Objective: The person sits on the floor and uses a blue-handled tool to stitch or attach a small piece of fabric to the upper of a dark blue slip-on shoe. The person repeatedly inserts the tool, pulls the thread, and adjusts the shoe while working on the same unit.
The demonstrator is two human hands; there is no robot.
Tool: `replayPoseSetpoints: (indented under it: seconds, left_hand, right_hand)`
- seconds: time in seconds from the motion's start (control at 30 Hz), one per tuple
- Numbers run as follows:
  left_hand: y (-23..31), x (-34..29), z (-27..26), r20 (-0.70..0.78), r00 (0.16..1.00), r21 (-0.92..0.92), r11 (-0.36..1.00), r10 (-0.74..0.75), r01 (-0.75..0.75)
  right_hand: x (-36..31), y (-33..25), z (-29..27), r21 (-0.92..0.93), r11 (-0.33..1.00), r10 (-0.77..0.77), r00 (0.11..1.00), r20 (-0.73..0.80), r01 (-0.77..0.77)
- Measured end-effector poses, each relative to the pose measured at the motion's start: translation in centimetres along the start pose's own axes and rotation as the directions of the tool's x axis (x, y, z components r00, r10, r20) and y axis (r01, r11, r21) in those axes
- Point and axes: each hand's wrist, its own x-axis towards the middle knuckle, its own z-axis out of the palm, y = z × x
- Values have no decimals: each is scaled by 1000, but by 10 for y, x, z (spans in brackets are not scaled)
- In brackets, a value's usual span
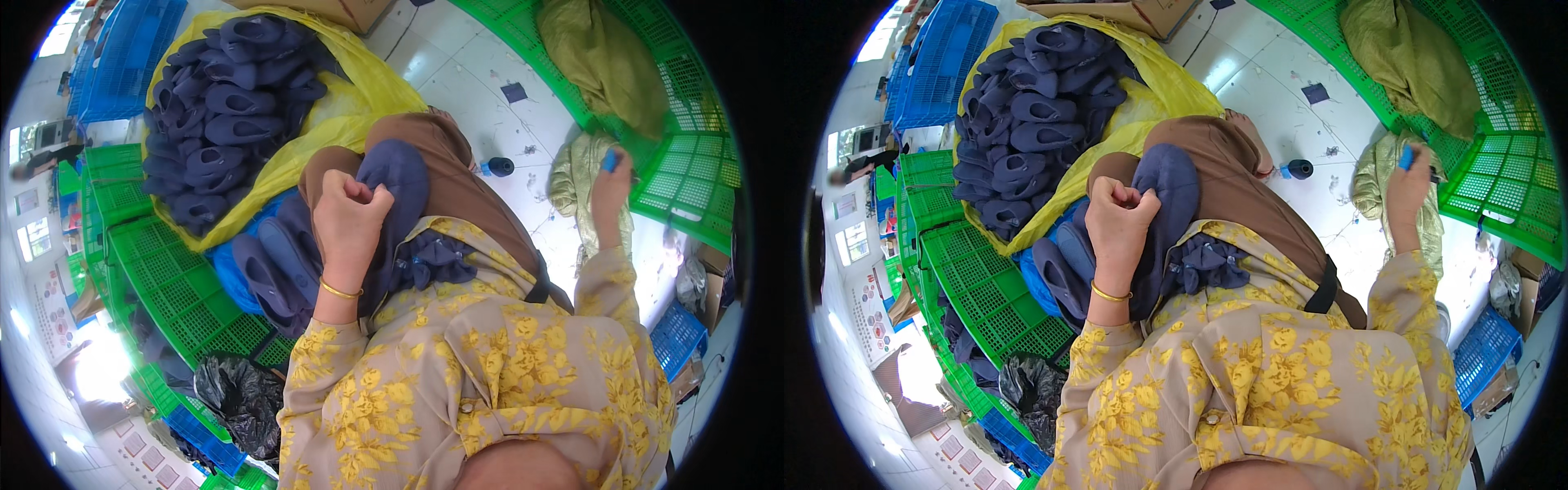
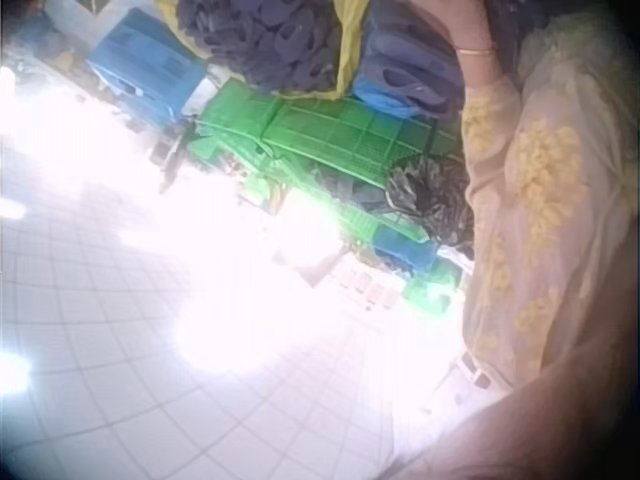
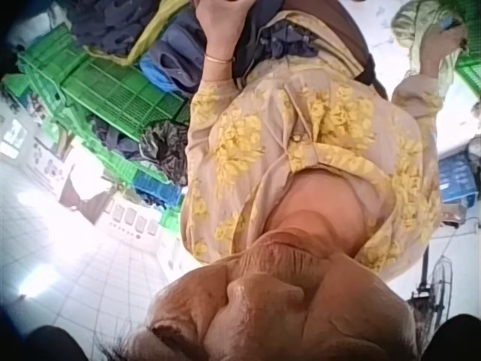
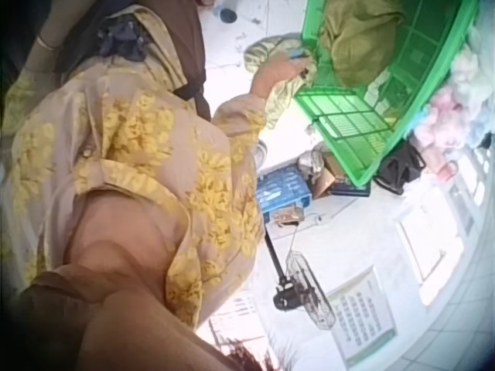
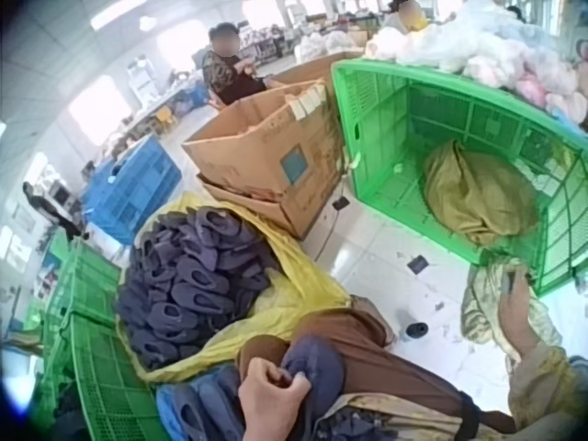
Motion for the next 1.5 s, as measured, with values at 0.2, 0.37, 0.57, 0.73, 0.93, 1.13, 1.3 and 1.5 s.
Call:
replayPoseSetpoints:
  seconds: [0.2,0.37,0.57,0.73,0.93,1.13,1.3,1.5]
  left_hand:
    - [-11,2,-3,97,995,-128,992,-10,23]
    - [-16,0,-11,176,984,-301,952,-3,56]
    - [-14,-4,-13,97,994,-166,985,53,-36]
    - [16,-21,-27,203,976,-212,969,-82,126]
    - [25,-26,-21,415,893,-304,899,-172,315]
    - [21,-34,-31,485,869,-463,814,-100,352]
    - [3,-29,-47,683,729,-730,94,45,677]
    - [12,-34,-42,526,812,-380,784,-254,491]
  right_hand:
    - [-1,-14,3,190,963,156,969,192,-192]
    - [-41,-177,3,588,727,-227,684,693,-355]
    - [-64,-231,5,722,691,-599,540,591,-22]
    - [-56,-246,-36,697,635,-559,424,712,-333]
    - [-53,-251,-41,816,566,-756,321,570,-116]
    - [-61,-263,-10,858,512,-745,475,469,-43]
    - [-44,-267,-1,840,537,-826,257,502,84]
    - [-45,-261,9,859,511,-817,296,496,-29]
